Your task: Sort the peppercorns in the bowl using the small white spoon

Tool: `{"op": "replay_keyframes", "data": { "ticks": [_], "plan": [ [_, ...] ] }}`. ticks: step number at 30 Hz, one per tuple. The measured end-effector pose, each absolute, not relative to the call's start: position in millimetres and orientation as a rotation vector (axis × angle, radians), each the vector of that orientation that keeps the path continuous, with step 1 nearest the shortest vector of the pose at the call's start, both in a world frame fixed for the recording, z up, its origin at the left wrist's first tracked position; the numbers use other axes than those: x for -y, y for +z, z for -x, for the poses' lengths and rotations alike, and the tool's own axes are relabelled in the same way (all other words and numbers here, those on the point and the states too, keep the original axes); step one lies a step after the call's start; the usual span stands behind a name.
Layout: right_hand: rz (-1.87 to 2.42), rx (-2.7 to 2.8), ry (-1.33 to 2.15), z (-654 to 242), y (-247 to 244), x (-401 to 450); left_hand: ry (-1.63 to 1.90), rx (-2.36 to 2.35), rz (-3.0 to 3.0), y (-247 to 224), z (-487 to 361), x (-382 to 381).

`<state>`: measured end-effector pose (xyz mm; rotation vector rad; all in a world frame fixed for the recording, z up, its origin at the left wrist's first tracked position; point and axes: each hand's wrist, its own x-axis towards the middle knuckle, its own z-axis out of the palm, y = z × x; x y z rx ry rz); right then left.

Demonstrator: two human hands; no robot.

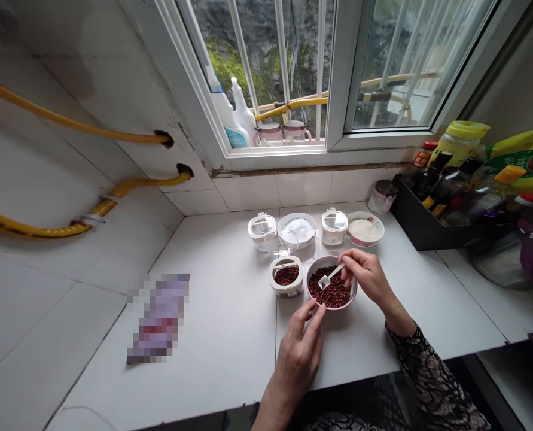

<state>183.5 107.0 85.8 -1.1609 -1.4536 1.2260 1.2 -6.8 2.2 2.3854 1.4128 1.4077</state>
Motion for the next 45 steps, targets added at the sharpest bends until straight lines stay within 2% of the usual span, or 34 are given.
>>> {"op": "replay_keyframes", "data": {
  "ticks": [23,26,33,40,45],
  "plan": [
    [1.035,1.312,1.218,-162.7,90.7,-105.3,1.389,-1.418,-2.387,2.3,-2.2,7.5],
    [0.978,1.397,1.109,-147.6,90.2,-98.8,1.390,-1.421,-2.390,1.7,-2.2,7.5],
    [0.823,1.849,0.594,-136.5,84.0,-91.4,1.399,-1.414,-2.412,3.1,-1.8,7.0],
    [0.935,1.651,0.781,-167.6,92.1,-102.2,1.404,-1.416,-2.407,6.5,-2.2,6.8],
    [1.127,1.782,0.803,-175.3,83.2,-108.7,1.407,-1.398,-2.399,3.9,-2.2,6.7]
  ]
}}
